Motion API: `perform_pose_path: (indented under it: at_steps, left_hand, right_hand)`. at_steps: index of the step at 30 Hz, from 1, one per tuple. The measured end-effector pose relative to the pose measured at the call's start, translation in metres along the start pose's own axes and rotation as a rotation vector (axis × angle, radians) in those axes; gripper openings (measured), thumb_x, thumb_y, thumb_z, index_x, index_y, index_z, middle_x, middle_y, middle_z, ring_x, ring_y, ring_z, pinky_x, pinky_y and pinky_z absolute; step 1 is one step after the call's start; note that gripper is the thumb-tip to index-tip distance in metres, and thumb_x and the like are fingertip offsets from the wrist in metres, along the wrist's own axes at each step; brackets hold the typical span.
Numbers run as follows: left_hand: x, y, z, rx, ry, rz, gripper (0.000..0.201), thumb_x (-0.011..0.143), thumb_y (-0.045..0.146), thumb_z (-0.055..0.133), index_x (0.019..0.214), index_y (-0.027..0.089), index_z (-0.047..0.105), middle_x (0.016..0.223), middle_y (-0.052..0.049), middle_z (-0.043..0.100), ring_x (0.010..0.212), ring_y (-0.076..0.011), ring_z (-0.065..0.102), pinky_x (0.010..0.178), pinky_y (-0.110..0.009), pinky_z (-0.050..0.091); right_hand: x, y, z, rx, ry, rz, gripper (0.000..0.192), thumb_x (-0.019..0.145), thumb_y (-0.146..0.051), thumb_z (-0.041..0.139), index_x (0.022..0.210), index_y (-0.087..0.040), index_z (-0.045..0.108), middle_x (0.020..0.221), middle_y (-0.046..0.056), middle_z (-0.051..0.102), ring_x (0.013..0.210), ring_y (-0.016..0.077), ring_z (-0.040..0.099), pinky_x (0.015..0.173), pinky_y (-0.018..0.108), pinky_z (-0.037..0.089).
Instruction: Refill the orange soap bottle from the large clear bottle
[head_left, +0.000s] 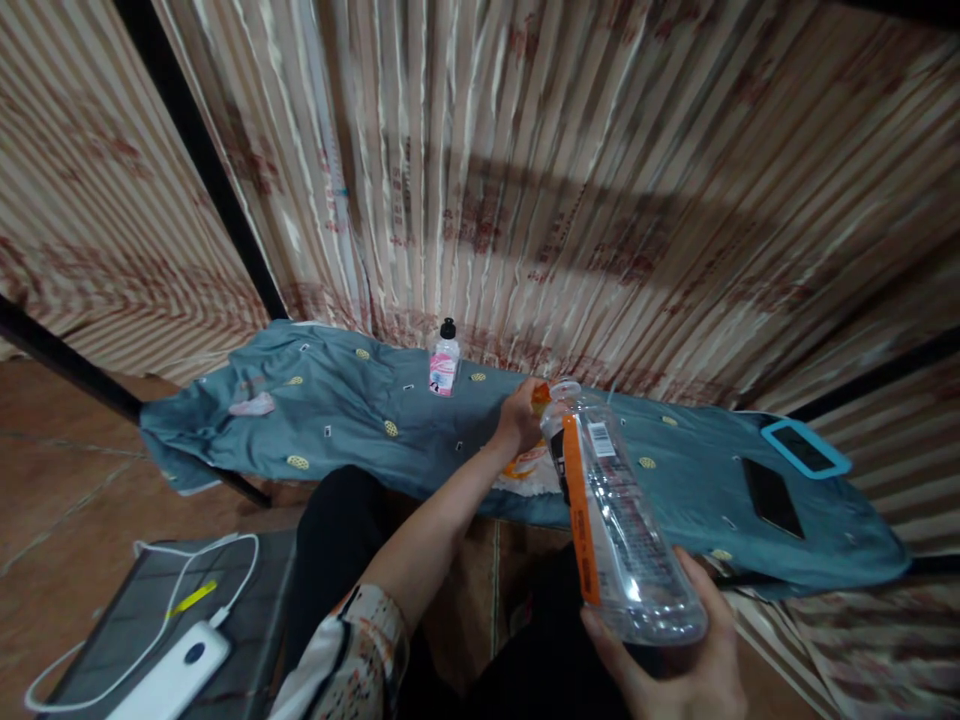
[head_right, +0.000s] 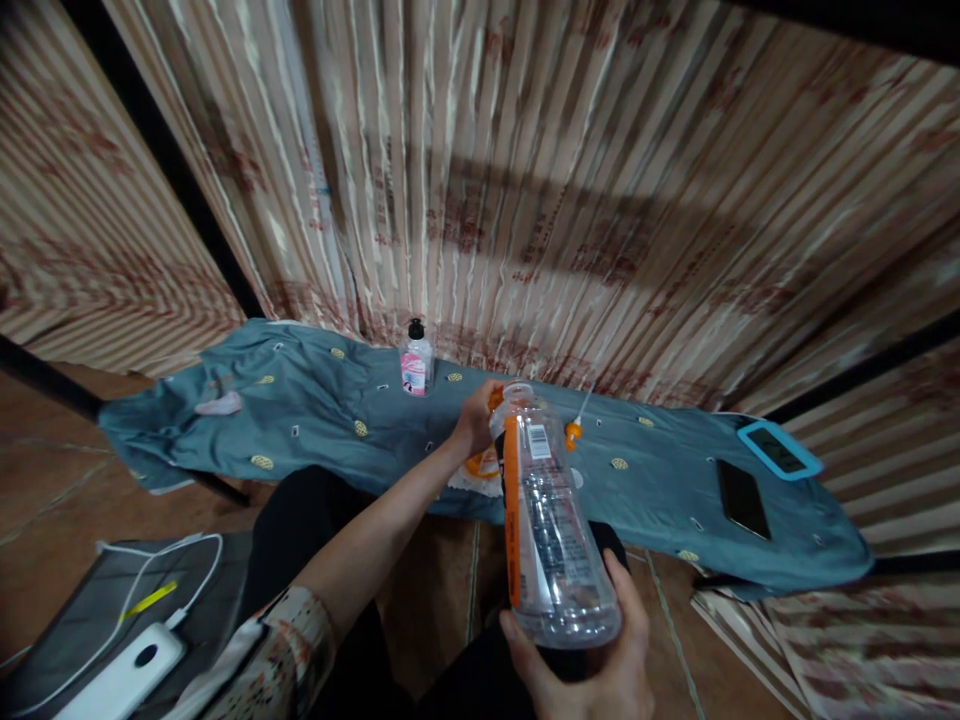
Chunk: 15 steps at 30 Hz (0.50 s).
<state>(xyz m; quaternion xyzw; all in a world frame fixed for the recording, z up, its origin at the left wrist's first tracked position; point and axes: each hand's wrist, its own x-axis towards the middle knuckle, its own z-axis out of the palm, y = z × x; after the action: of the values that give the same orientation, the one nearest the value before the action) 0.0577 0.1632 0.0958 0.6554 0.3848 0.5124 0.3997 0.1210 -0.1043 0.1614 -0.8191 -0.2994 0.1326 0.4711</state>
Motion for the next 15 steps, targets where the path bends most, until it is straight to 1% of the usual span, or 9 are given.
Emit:
perform_pose_path:
  at_steps: [3, 7, 9, 12, 15]
  left_hand:
    - [0.001, -0.0007, -0.0003, 0.001, 0.001, -0.011, 0.024, 0.081, 0.031, 0.077, 0.096, 0.02, 0.062, 0.093, -0.003, 0.072, 0.086, -0.0197, 0.068, 0.08, -0.031, 0.053]
    - [0.003, -0.0044, 0.0019, -0.047, 0.002, -0.067, 0.025, 0.079, 0.027, 0.079, 0.096, 0.02, 0.062, 0.089, -0.001, 0.071, 0.079, -0.0177, 0.067, 0.076, -0.029, 0.053]
    - [0.0038, -0.0061, 0.003, -0.049, 0.004, -0.064, 0.023, 0.079, 0.026, 0.078, 0.095, 0.019, 0.062, 0.088, -0.001, 0.071, 0.079, -0.0175, 0.068, 0.076, -0.029, 0.054]
    - [0.0045, -0.0065, 0.0029, -0.03, 0.006, -0.046, 0.022, 0.08, 0.025, 0.078, 0.094, 0.019, 0.062, 0.091, -0.002, 0.072, 0.083, -0.0184, 0.069, 0.078, -0.03, 0.055]
    - [0.0045, -0.0033, -0.0008, -0.008, 0.001, -0.05, 0.023, 0.08, 0.027, 0.078, 0.094, 0.019, 0.062, 0.092, -0.003, 0.073, 0.085, -0.0196, 0.069, 0.079, -0.032, 0.056]
  right_hand:
    - [-0.001, -0.0039, 0.0008, 0.04, 0.0, 0.034, 0.114, 0.051, -0.066, 0.08, 0.149, -0.015, 0.051, 0.12, 0.016, 0.069, 0.106, 0.0395, 0.068, 0.091, 0.048, 0.053]
    - [-0.0004, -0.0041, 0.003, 0.096, -0.007, 0.016, 0.114, 0.05, -0.064, 0.081, 0.148, -0.012, 0.05, 0.127, 0.019, 0.066, 0.113, 0.0427, 0.065, 0.097, 0.052, 0.05]
    - [0.0003, -0.0023, 0.0043, 0.114, -0.011, -0.002, 0.113, 0.051, -0.062, 0.08, 0.147, -0.012, 0.049, 0.132, 0.021, 0.064, 0.115, 0.0431, 0.064, 0.099, 0.053, 0.048]
    - [0.0012, 0.0006, 0.006, 0.106, -0.003, 0.0, 0.11, 0.051, -0.06, 0.08, 0.145, -0.013, 0.051, 0.131, 0.019, 0.066, 0.112, 0.0416, 0.066, 0.096, 0.051, 0.05]
    - [0.0023, 0.0036, 0.0073, 0.097, 0.002, 0.0, 0.108, 0.051, -0.061, 0.079, 0.145, -0.014, 0.051, 0.13, 0.019, 0.066, 0.109, 0.041, 0.067, 0.096, 0.052, 0.051]
